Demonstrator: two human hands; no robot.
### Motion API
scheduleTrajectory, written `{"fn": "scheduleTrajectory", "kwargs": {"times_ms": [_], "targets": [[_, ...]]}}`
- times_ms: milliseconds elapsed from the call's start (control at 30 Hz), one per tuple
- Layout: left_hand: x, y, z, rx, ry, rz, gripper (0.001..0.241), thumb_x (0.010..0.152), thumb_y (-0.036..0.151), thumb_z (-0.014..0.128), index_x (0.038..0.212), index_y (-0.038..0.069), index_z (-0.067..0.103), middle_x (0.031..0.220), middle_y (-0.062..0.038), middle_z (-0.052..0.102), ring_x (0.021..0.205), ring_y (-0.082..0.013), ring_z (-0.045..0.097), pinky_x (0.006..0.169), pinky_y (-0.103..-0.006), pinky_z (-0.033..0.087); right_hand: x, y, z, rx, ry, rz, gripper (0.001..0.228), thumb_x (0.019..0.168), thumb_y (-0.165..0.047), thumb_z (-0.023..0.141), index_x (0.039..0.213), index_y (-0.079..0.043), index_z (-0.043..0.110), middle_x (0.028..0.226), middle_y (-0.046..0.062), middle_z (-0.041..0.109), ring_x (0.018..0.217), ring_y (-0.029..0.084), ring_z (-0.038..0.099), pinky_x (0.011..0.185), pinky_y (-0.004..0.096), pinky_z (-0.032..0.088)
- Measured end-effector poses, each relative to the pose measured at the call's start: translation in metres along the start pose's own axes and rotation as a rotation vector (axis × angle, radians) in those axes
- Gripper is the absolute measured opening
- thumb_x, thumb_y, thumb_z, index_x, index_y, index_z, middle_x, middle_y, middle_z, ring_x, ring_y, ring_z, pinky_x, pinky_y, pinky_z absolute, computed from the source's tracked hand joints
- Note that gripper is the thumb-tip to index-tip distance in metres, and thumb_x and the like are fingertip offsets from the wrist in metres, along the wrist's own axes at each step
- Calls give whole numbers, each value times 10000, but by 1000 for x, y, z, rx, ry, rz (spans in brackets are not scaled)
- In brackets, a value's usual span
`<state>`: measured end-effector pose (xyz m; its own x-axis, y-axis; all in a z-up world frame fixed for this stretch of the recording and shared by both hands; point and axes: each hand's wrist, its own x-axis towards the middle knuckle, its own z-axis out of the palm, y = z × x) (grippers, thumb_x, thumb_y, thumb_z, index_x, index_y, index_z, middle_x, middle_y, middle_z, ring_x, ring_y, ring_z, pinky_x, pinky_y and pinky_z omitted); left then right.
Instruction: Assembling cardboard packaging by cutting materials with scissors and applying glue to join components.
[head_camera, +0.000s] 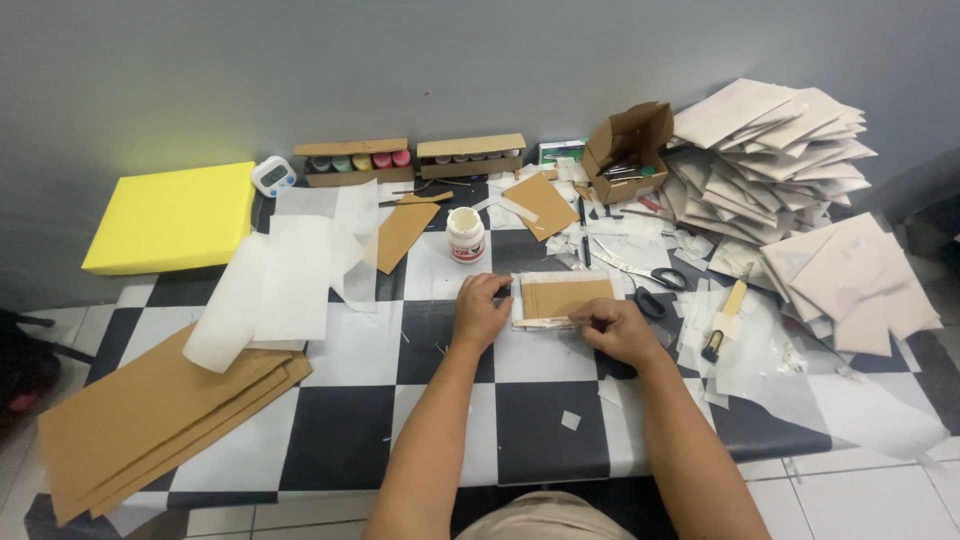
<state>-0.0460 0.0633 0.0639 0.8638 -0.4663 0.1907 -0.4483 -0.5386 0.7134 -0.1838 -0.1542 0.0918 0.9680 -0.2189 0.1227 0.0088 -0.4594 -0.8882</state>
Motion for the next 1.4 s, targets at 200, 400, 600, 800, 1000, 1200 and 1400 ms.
{"fn": "scheduleTrajectory", "kwargs": {"times_ms": [200, 400, 600, 800, 1000, 1200, 1400], "targets": [[1, 0, 1, 8, -3, -3, 317, 855, 102, 736, 1167, 159, 733, 1101, -31, 706, 1125, -210, 615, 1046, -357, 466, -5, -36, 0, -161, -70, -49, 206, 710, 62, 740, 863, -38, 834, 856, 157, 803, 801, 325, 755, 774, 386, 584], [0, 5, -2, 8, -6, -14, 313, 858, 96, 732, 1164, 163, 734, 1087, -16, 708, 1118, -193, 613, 1034, -343, 469, -1, -17, 0, -148, -6, -36, 191, 721, 43, 738, 864, -46, 829, 873, 119, 803, 814, 282, 750, 770, 362, 583], [-1, 4, -3, 14, -9, -1, 296, 861, 98, 730, 1151, 158, 738, 1078, -17, 711, 1111, -192, 616, 1029, -342, 475, -1, -16, 1, -223, -5, -72, 192, 722, 10, 760, 872, -85, 833, 902, 65, 812, 842, 254, 755, 783, 347, 587], [0, -1, 3, 17, 12, 13, 286, 858, 110, 734, 1137, 170, 740, 1071, -9, 720, 1099, -187, 620, 1014, -335, 487, -5, -27, 3, -189, 12, -88, 190, 725, 54, 735, 869, -32, 824, 862, 130, 801, 777, 297, 749, 743, 380, 591], [-5, 7, -1, -79, 181, 6, 170, 925, 107, 631, 1055, 123, 738, 992, -35, 724, 1007, -220, 655, 918, -351, 539, 3, 13, 1, 52, 238, -118, 193, 749, 28, 745, 884, -83, 826, 804, 75, 789, 702, 201, 701, 707, 338, 568], [-30, 49, 34, 340, 402, 373, 126, 873, 202, 610, 930, 243, 715, 897, 35, 673, 884, -190, 631, 765, -340, 486, 0, 12, -7, 268, 644, -124, 217, 805, 41, 646, 928, -66, 790, 799, 94, 734, 747, 161, 643, 764, 319, 527], [-42, 165, 15, 167, -343, -2, 642, 1012, 356, 469, 1535, -4, 377, 1603, -330, 294, 1494, -522, 211, 1167, -689, 73, 3, 48, -37, 264, 923, -155, 287, 834, 23, 625, 1058, -77, 775, 863, 69, 713, 887, 137, 641, 891, 260, 501]]}}
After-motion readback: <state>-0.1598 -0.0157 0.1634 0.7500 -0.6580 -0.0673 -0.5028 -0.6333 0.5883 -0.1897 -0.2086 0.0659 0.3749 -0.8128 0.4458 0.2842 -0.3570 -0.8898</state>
